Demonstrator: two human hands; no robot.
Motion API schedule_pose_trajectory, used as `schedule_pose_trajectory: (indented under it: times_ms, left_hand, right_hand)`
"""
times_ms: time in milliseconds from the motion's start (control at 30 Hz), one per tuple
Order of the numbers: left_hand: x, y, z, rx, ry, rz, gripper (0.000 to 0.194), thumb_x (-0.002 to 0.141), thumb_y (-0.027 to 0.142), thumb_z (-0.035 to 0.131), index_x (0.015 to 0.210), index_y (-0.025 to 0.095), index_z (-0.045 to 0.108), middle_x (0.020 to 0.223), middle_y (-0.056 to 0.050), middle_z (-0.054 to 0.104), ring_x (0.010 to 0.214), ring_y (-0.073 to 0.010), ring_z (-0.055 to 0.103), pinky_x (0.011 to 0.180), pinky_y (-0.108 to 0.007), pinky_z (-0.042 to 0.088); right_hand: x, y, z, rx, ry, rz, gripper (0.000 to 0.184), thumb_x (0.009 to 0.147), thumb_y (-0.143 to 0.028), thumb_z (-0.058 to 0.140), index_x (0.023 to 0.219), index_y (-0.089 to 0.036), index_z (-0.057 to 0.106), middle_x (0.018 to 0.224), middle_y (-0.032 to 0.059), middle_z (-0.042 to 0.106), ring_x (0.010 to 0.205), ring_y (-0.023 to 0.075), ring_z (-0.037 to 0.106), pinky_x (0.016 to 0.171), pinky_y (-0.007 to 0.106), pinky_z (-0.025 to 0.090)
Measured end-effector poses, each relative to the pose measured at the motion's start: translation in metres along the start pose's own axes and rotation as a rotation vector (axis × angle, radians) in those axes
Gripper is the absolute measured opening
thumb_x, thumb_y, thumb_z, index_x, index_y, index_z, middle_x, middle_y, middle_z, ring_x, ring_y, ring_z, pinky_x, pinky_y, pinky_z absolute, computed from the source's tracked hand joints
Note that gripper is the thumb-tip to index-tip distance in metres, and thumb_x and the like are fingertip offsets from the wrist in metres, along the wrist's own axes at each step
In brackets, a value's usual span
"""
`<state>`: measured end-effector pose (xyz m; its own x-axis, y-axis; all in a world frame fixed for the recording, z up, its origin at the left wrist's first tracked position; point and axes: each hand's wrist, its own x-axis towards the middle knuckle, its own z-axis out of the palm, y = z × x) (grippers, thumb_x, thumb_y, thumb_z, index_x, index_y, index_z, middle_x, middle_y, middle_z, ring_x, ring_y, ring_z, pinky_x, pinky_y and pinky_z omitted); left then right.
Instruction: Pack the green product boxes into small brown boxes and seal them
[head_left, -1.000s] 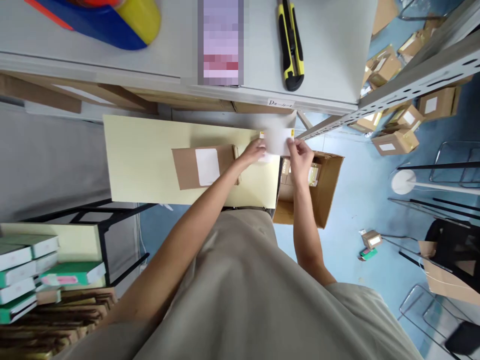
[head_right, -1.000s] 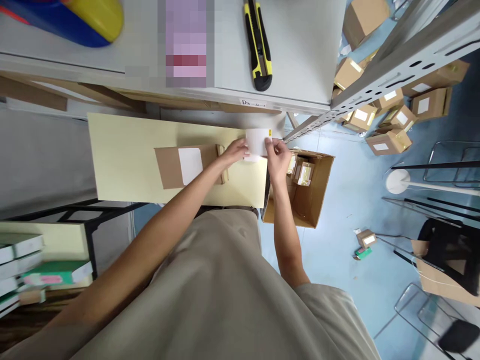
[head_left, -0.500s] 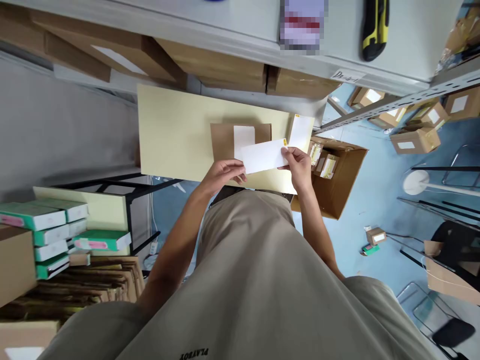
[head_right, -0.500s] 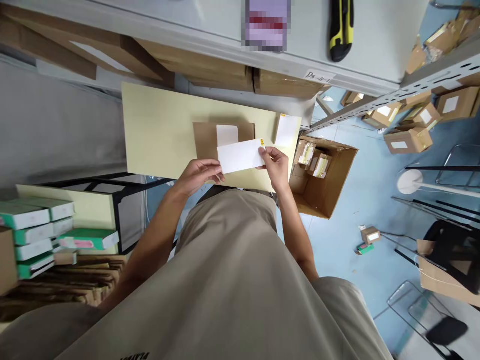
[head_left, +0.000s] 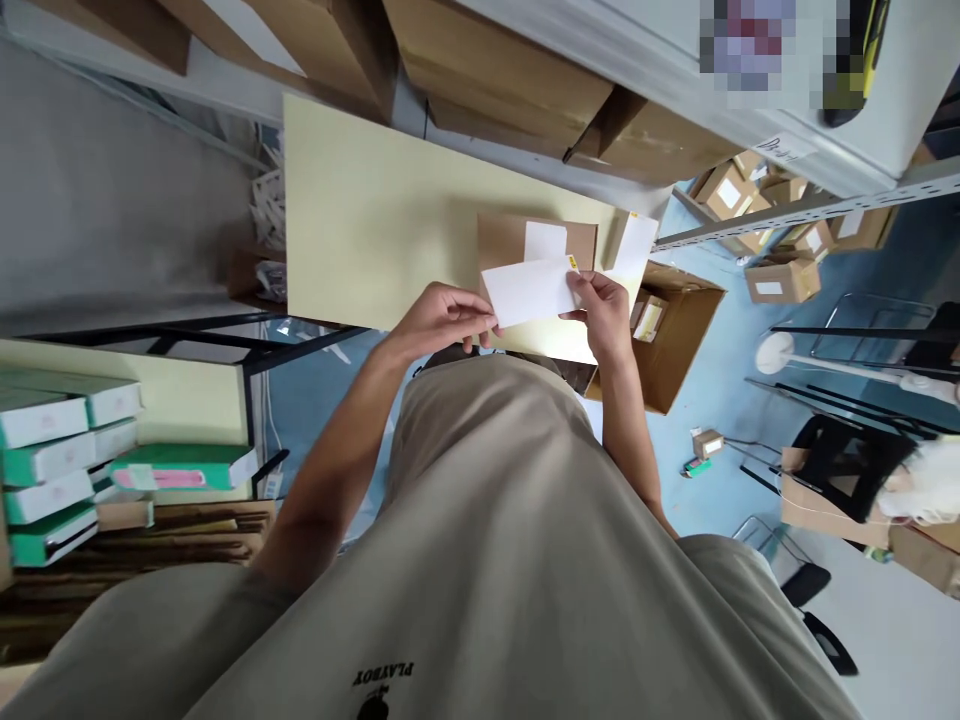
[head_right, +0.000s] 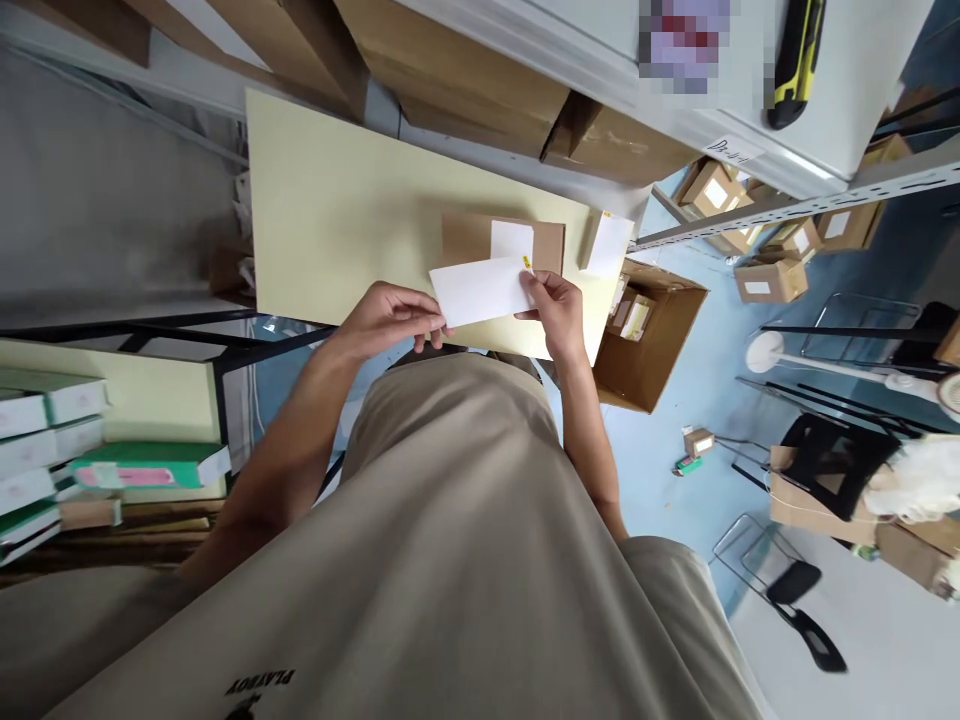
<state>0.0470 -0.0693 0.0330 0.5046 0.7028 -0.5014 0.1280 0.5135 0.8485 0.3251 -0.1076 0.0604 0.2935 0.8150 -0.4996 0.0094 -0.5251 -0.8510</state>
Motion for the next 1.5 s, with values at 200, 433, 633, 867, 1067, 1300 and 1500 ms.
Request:
schedule_pose_trajectory:
  times_ms: [200,433,633,867,1067,1300,1500]
  left_hand:
    - [-0.010,0.015,-0.029,-0.037,-0.094,0.005,0.018,0.082,0.031,0.090,0.090,0.016,0.085,0.088,-0.014,0.082,0.082,-0.0312,0.081,0.065,-0.042,0.069]
    - [-0.024,0.038,-0.054,-0.043,-0.346,0.088,0.033,0.086,0.047,0.085,0.087,0.014,0.083,0.089,-0.013,0.082,0.068,-0.0210,0.074,0.049,-0.028,0.053]
    - [-0.031,0.037,-0.067,-0.045,-0.338,0.097,0.035,0.083,0.047,0.092,0.083,0.014,0.080,0.087,-0.013,0.083,0.063,-0.0155,0.071,0.045,-0.023,0.050]
    - [-0.037,0.035,-0.079,-0.086,-0.350,0.125,0.032,0.085,0.045,0.091,0.082,0.015,0.080,0.085,-0.011,0.083,0.064,-0.0163,0.072,0.045,-0.024,0.051]
    - [-0.040,0.029,-0.084,-0.069,-0.324,0.140,0.033,0.084,0.045,0.092,0.081,0.015,0.078,0.084,-0.011,0.083,0.062,-0.0163,0.071,0.044,-0.024,0.050]
    - [-0.040,0.023,-0.082,-0.003,-0.188,0.219,0.029,0.084,0.042,0.090,0.078,0.017,0.076,0.083,-0.009,0.082,0.062,-0.0160,0.074,0.043,-0.020,0.048]
    - [-0.039,0.020,-0.080,0.070,-0.126,0.224,0.029,0.088,0.045,0.087,0.083,0.018,0.078,0.084,-0.008,0.082,0.066,-0.0171,0.077,0.047,-0.020,0.050]
  right_hand:
    - [-0.013,0.006,0.044,-0.005,-0.007,0.016,0.056,0.084,-0.078,0.084,0.089,-0.024,0.071,0.085,-0.0005,0.066,0.085,0.0153,0.069,0.069,0.027,0.072]
    - [-0.026,0.009,0.073,0.033,0.032,0.019,0.055,0.084,-0.078,0.082,0.091,-0.024,0.072,0.087,-0.0005,0.066,0.086,0.0150,0.067,0.069,0.026,0.071]
    - [-0.031,0.005,0.084,0.029,0.051,0.039,0.055,0.083,-0.078,0.083,0.092,-0.025,0.072,0.089,-0.0005,0.065,0.091,0.0152,0.068,0.072,0.024,0.069]
    - [-0.036,-0.001,0.094,0.033,0.059,0.015,0.056,0.083,-0.079,0.083,0.090,-0.025,0.070,0.086,-0.0010,0.064,0.089,0.0156,0.067,0.071,0.026,0.069]
    - [-0.040,0.005,0.099,-0.036,0.057,-0.015,0.055,0.089,-0.080,0.077,0.092,-0.026,0.069,0.087,-0.0009,0.066,0.088,0.0154,0.068,0.072,0.026,0.070]
    - [-0.050,0.008,0.111,-0.314,0.165,-0.323,0.047,0.105,-0.071,0.065,0.115,-0.026,0.075,0.119,0.0089,0.078,0.103,0.0207,0.077,0.087,0.035,0.068]
    - [-0.084,-0.026,0.122,-0.387,-0.043,-0.425,0.043,0.109,-0.066,0.063,0.111,-0.026,0.079,0.109,0.0055,0.079,0.088,0.0185,0.078,0.079,0.035,0.070]
